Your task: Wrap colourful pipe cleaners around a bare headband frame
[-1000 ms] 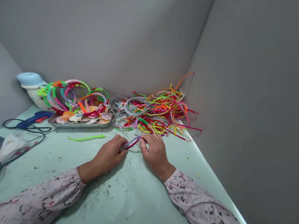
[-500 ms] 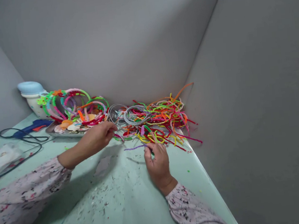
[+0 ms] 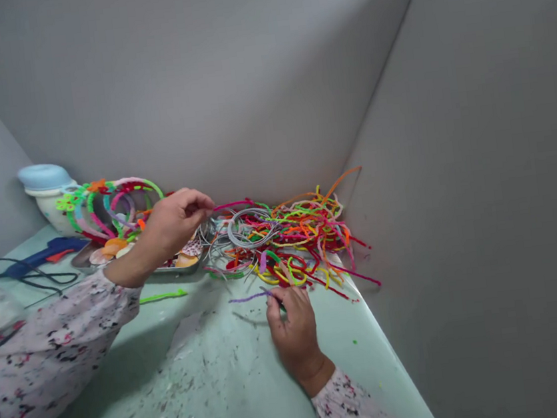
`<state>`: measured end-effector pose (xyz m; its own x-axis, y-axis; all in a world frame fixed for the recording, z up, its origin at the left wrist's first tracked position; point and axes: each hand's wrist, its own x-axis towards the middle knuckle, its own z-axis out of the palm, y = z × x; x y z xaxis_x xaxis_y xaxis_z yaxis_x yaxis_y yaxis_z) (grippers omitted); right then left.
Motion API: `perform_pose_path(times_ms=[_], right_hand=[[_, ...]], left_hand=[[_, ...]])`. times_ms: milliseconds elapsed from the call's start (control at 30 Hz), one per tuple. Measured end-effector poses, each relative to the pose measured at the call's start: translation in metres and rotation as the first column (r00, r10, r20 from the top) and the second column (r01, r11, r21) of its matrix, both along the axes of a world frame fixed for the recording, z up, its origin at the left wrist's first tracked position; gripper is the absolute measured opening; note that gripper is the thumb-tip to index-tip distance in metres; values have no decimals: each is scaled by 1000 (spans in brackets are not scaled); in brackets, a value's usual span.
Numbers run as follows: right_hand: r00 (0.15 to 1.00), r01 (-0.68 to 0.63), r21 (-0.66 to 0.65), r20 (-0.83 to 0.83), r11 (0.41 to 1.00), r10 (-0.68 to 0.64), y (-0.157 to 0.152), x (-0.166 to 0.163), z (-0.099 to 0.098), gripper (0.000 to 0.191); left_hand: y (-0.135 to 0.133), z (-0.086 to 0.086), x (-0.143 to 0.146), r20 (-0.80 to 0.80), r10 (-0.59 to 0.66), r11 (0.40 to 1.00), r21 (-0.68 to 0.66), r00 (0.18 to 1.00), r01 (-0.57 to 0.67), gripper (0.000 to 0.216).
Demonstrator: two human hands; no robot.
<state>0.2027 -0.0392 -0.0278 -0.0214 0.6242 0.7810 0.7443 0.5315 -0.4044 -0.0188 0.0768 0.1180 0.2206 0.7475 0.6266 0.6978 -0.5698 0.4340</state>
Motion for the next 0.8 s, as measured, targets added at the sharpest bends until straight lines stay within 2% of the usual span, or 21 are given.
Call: perform_pose_path(times_ms=[67,167,233,300,367,467,567,700,800], right_hand=[[1000,-6,-7,9,1000,7,0,0,1,10],[1000,-4,-9,27,1000,4,1,-1,1,10],[999,2,-10,40,1000,-2,2,-1,1,10],[999,3,-20,46,1000,-2,2,0,1,10],[999,3,-24,42,1000,-2,3,0,0,11],[1000,2,-31,26,1000,-2,3,1,0,10],[1000,3,-34,3,999,-3,3,1,1,10],[1000,-1,-33,8,999,1,3,-1,1,10],[999,-23,-57,35,998,25,1,-2,2,9]], left_hand=[[10,-12,4,85,14,1000,0,996,-14,12],[27,-42,11,134,7,998,-59,991,1,13],[34,-60,17,130,27,994,-110,991,-13,11],[32,-70,23,121,56,993,-112,991,-43,15],[22,-73,31,136,19,996,-86,990,-7,18],[-6,-70,41,180,-99,991,-68,979,112,12],[-35,-74,45,210,-206,950,-190,956,247,11],[-63,-92,45,226,-292,862,-358,929,358,13],[-77,-103,46,238,-330,836,-375,913,400,18]])
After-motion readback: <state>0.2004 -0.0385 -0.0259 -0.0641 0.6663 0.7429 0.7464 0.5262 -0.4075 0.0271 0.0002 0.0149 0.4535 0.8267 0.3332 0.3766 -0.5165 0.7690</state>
